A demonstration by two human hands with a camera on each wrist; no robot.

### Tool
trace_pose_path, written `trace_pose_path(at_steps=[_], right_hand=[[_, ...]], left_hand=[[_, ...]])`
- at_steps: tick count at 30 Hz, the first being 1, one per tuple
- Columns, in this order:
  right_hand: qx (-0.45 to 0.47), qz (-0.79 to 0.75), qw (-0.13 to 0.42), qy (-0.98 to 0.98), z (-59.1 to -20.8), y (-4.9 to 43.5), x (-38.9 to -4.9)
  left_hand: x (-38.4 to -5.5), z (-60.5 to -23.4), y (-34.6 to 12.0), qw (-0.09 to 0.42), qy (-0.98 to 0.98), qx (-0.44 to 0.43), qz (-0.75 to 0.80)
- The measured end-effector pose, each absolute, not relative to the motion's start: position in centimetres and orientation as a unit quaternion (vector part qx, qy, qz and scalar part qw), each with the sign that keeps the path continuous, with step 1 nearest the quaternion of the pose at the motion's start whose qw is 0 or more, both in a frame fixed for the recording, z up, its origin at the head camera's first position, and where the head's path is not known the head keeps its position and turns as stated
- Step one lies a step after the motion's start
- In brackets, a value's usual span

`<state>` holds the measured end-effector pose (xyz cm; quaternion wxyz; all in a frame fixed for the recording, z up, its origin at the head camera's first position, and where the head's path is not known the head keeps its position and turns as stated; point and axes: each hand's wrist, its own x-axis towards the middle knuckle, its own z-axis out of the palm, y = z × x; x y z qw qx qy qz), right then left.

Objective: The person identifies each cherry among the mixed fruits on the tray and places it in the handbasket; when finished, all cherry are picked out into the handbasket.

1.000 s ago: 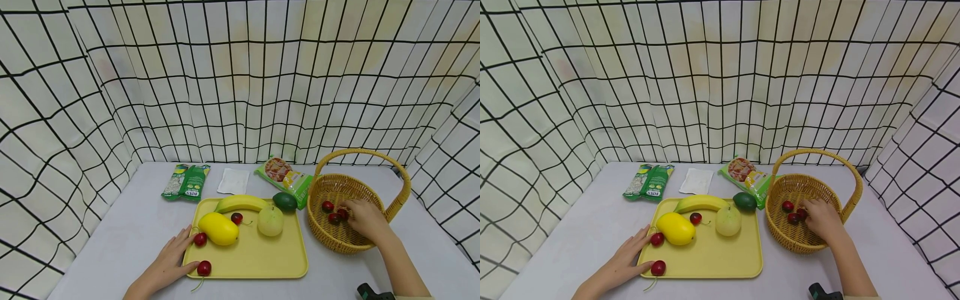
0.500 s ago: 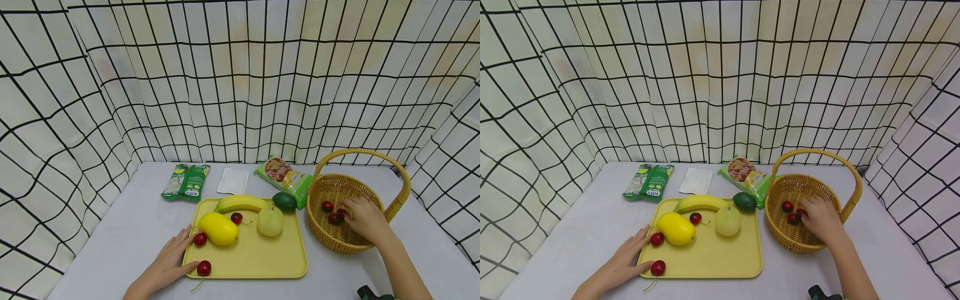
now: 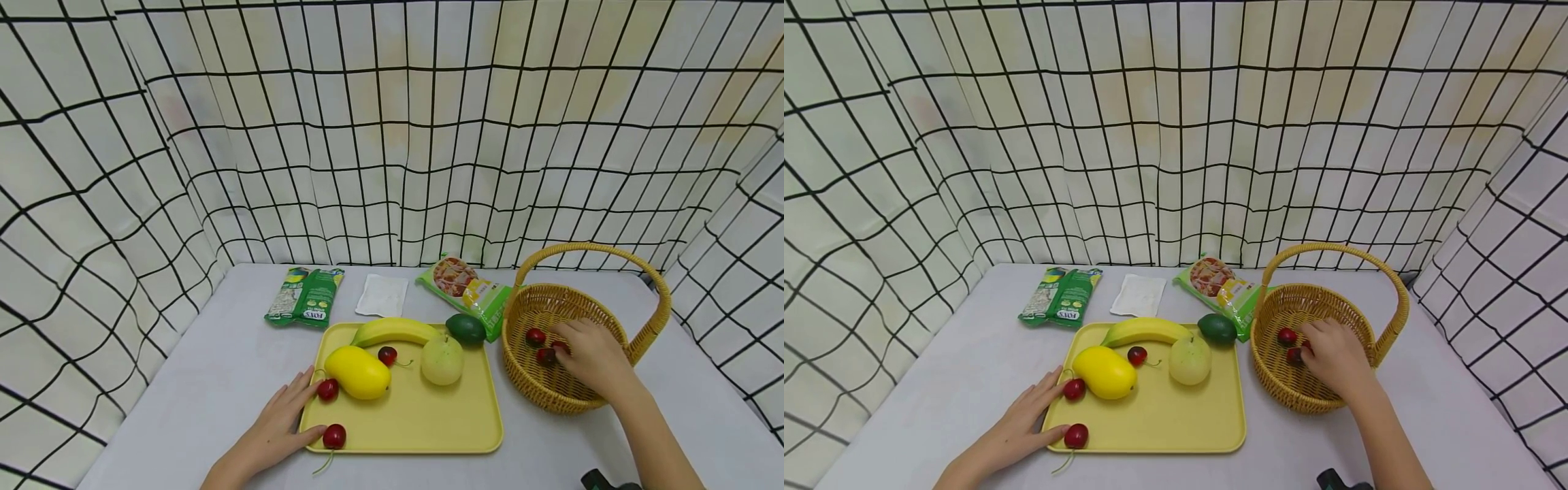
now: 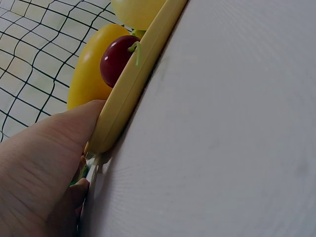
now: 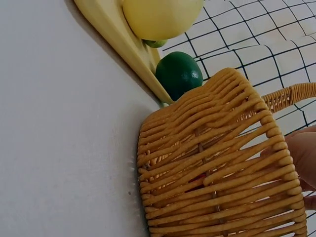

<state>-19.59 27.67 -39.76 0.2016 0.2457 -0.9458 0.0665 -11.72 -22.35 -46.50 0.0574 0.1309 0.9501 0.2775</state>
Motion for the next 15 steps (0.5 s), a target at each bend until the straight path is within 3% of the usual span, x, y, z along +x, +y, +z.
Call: trace_pose_path(at_steps=[15], right_hand=[[0.263,0.051,0.240,-0.933,-38.6,25.6,-19.0]], left_hand=[[-11.7,-46.4,-22.4,0.062,0.949,0.128,0.281]])
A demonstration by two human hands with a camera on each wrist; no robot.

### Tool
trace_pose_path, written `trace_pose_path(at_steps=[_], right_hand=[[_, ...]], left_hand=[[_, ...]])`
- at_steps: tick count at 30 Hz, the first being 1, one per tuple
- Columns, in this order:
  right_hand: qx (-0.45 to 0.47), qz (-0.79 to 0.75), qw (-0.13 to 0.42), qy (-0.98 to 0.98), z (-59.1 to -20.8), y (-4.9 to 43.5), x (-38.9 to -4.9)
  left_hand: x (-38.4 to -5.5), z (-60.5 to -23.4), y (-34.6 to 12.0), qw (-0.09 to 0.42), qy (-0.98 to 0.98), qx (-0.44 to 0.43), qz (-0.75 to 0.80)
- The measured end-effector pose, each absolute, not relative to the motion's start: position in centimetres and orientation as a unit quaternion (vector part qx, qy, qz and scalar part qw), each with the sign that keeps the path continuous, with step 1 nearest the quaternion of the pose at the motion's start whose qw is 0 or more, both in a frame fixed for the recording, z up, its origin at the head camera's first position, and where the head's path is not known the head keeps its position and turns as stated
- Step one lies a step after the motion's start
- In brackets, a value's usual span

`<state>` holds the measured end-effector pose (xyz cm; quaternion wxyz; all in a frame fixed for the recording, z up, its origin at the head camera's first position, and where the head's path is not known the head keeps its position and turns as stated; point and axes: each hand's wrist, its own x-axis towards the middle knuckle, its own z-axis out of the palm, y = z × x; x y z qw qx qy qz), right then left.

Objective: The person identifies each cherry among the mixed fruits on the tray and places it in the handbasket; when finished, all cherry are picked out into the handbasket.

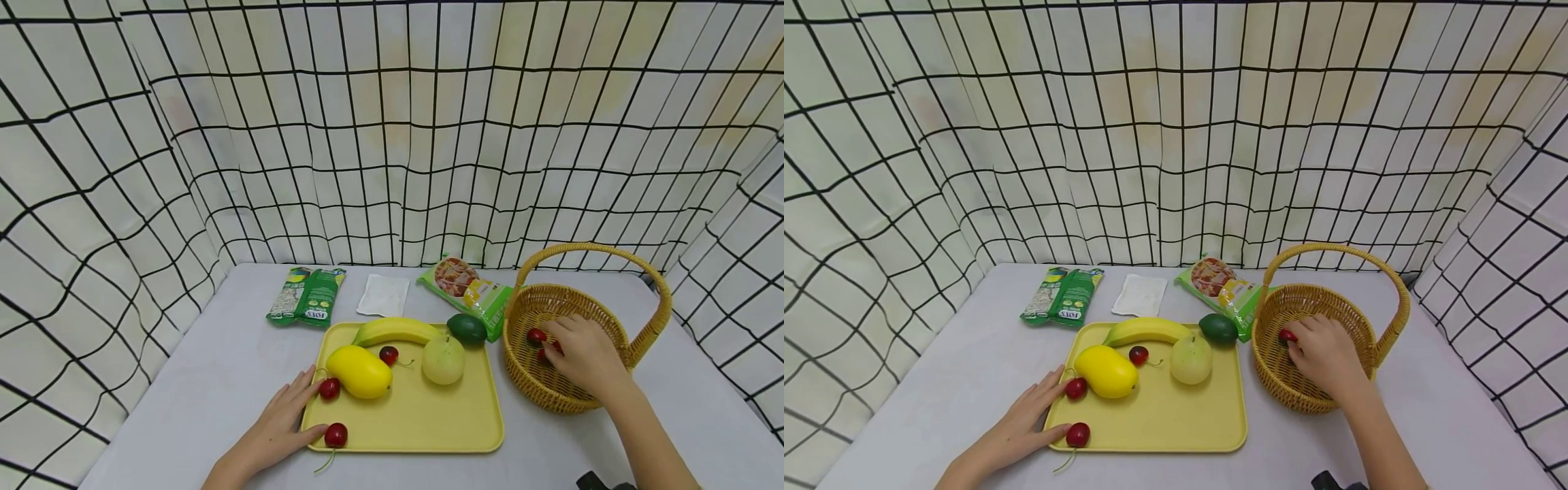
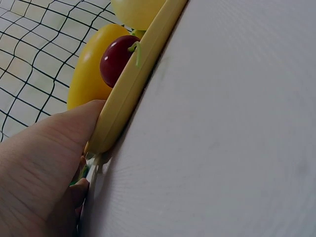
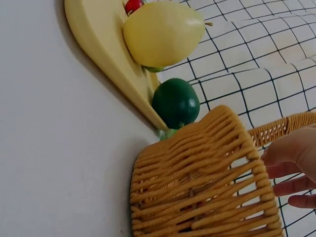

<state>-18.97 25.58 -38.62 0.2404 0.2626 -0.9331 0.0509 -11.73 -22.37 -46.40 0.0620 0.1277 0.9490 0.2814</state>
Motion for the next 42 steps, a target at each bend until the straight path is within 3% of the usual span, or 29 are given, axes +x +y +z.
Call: trace_pose_path(at_steps=[20,36,42], right_hand=[[0.343,0.080,0.319,-0.880,-37.7,22.9,-18.6],[0.398,0.098,0.328,-0.851,-38.1,19.7,-18.9],[0.403,0.097,0.308,-0.856,-38.5,18.4,-18.9]], left_hand=[[-11.7,-46.7,-22.6,0.054,0.950,0.138,0.276],[-11.7,-46.6,-22.5,0.052,0.950,0.136,0.278],[-11.7,-46.6,-22.5,0.053,0.951,0.132,0.274]])
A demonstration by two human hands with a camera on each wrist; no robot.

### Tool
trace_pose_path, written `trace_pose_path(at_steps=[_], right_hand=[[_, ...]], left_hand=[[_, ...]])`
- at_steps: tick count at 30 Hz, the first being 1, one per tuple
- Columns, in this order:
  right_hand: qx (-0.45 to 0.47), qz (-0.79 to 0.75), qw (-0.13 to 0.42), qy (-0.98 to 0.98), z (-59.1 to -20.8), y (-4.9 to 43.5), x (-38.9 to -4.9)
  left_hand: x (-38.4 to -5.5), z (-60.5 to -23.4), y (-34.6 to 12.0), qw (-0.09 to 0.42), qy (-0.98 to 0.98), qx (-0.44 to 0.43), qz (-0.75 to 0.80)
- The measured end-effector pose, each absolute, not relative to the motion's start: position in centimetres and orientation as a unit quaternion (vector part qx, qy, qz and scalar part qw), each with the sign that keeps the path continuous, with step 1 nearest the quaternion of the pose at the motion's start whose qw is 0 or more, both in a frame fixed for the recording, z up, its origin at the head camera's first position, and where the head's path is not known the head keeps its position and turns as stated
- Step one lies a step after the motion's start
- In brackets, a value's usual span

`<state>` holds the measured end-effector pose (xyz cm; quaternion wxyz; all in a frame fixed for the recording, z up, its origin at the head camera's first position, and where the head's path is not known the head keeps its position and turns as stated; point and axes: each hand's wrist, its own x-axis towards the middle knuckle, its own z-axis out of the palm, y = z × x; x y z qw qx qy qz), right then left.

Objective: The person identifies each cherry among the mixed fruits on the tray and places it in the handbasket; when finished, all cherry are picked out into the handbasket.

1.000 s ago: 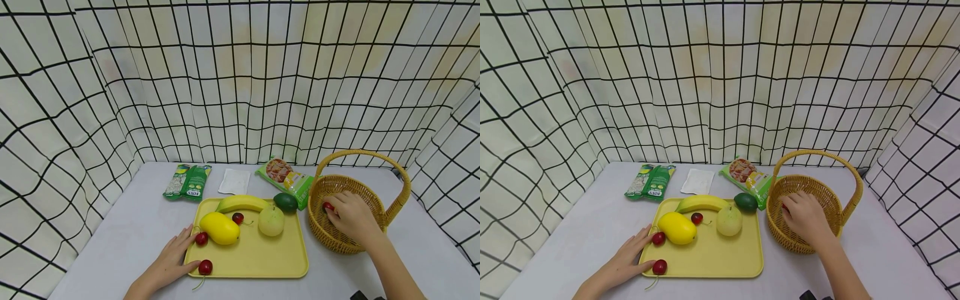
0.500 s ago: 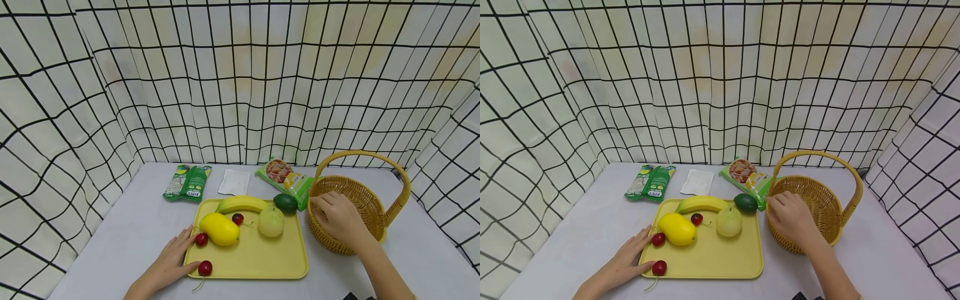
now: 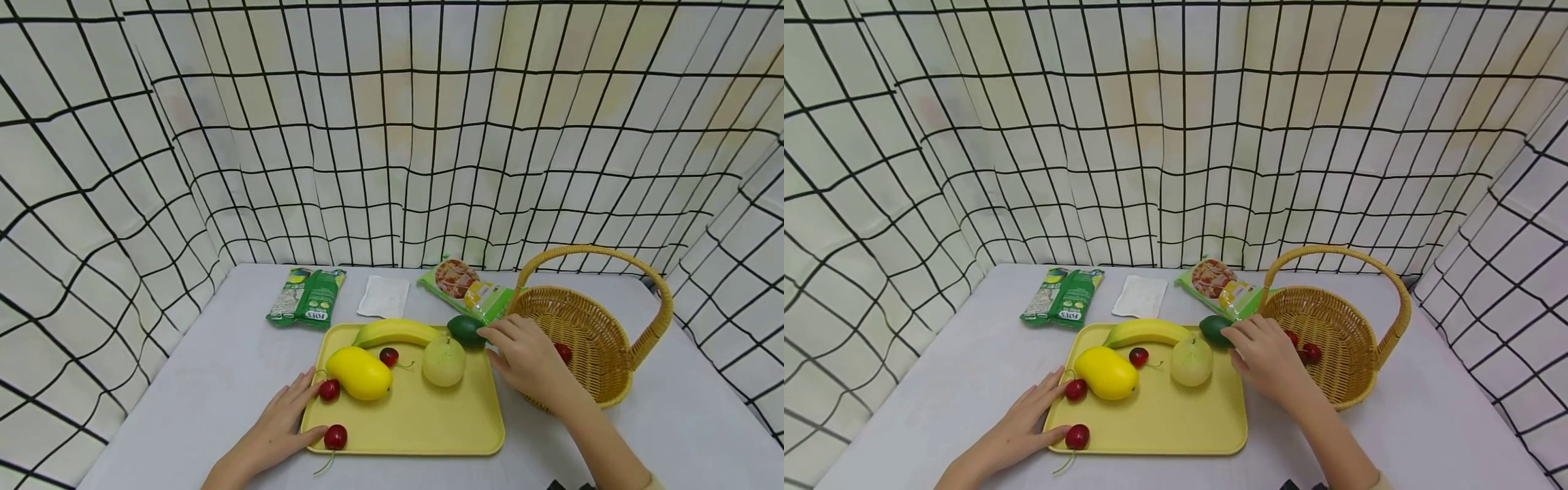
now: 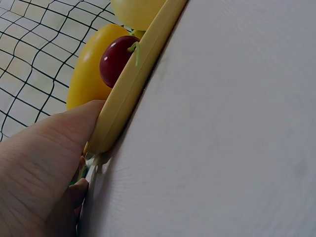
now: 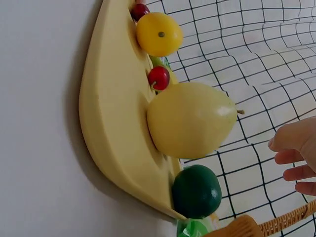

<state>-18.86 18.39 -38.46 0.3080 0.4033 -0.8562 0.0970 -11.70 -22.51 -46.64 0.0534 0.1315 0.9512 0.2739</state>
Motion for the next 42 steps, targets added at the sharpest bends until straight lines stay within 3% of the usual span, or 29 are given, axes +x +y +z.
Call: trace_pose_path(at_steps=[20,42], right_hand=[[0.454,0.102,0.282,-0.839,-39.1,13.5,-19.5],[0.472,0.077,0.203,-0.855,-39.2,9.0,-20.0]], left_hand=[[-11.6,-46.5,-22.5,0.049,0.951,0.137,0.273],[-11.7,-46.8,-22.8,0.045,0.950,0.137,0.277]])
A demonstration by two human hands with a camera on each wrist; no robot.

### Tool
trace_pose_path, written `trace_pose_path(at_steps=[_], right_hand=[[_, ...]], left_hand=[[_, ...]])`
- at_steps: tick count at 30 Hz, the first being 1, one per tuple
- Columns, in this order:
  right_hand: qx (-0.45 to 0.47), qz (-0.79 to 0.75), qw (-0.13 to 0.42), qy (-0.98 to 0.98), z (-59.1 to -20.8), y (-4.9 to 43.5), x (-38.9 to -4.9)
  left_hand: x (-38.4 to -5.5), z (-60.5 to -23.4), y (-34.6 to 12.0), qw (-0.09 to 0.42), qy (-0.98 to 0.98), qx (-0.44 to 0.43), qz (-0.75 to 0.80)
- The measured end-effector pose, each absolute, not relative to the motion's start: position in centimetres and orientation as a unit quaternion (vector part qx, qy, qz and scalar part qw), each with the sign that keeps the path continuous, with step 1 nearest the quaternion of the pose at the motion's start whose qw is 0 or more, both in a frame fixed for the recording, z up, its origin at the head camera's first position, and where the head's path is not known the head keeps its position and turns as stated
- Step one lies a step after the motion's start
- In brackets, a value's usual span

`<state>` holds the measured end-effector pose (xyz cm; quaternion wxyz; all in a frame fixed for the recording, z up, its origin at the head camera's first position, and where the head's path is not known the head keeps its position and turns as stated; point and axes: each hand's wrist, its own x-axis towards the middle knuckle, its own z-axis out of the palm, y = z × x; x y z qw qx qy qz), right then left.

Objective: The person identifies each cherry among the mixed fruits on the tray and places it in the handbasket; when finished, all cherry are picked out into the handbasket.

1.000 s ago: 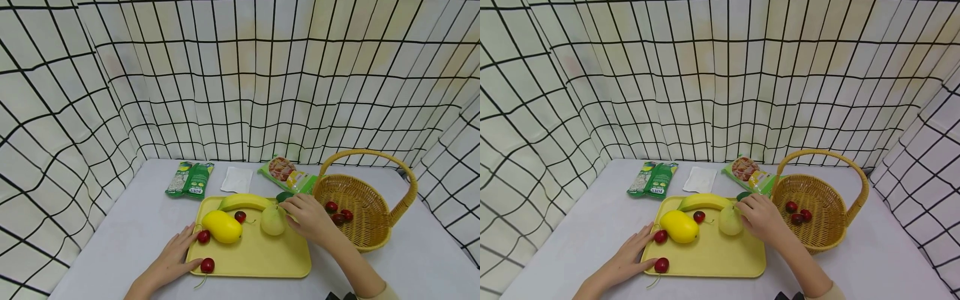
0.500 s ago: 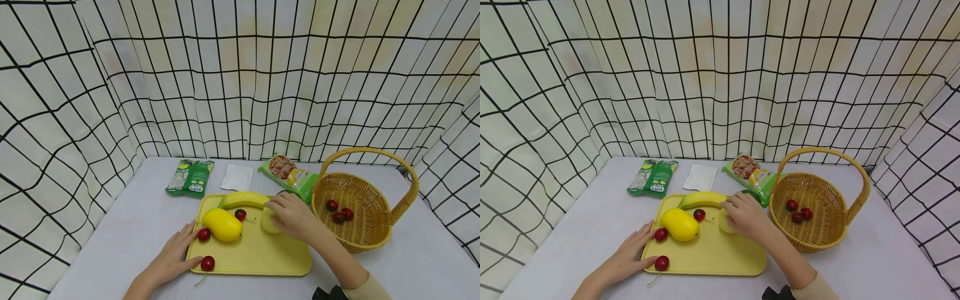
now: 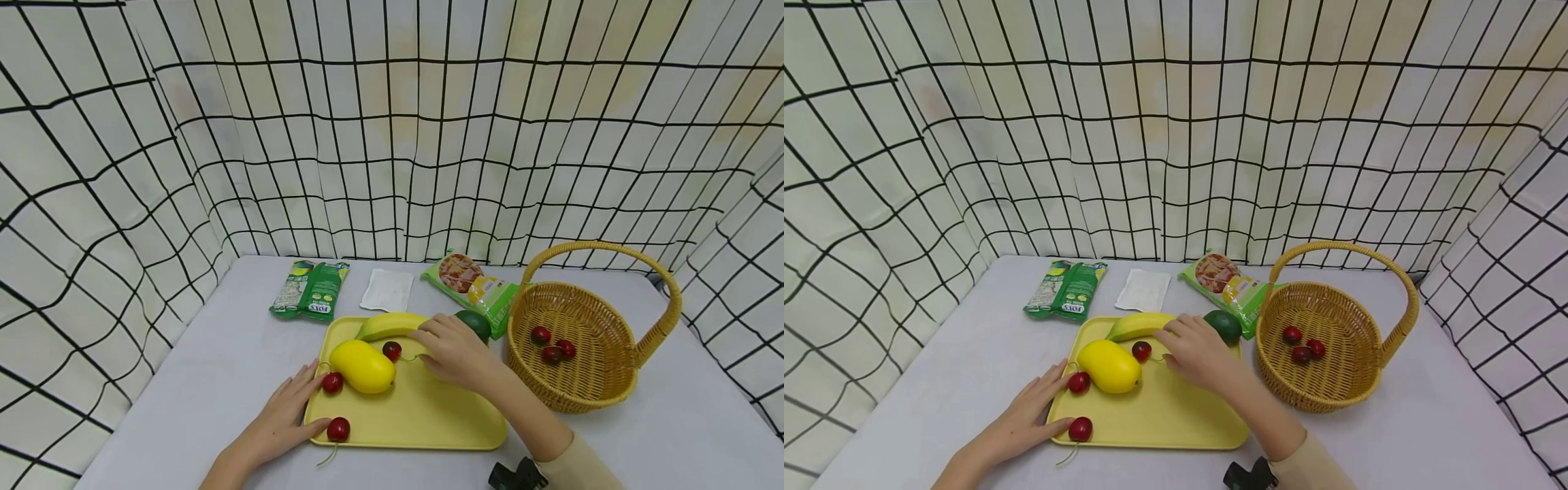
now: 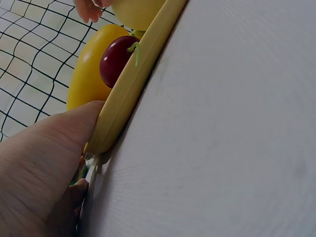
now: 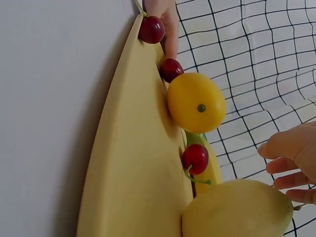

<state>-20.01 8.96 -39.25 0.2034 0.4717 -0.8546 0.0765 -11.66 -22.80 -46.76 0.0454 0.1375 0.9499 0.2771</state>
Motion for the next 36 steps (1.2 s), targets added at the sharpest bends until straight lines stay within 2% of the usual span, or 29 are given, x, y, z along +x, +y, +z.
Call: trace_pose_path(at_steps=[20,36], right_hand=[[0.471,0.070,0.172,-0.862,-39.5,6.1,-21.2],[0.477,0.003,0.148,-0.866,-40.6,4.6,-22.1]], left_hand=[[-11.7,-46.6,-22.7,0.053,0.949,0.134,0.281],[-11.7,-46.5,-22.6,0.054,0.949,0.134,0.279]])
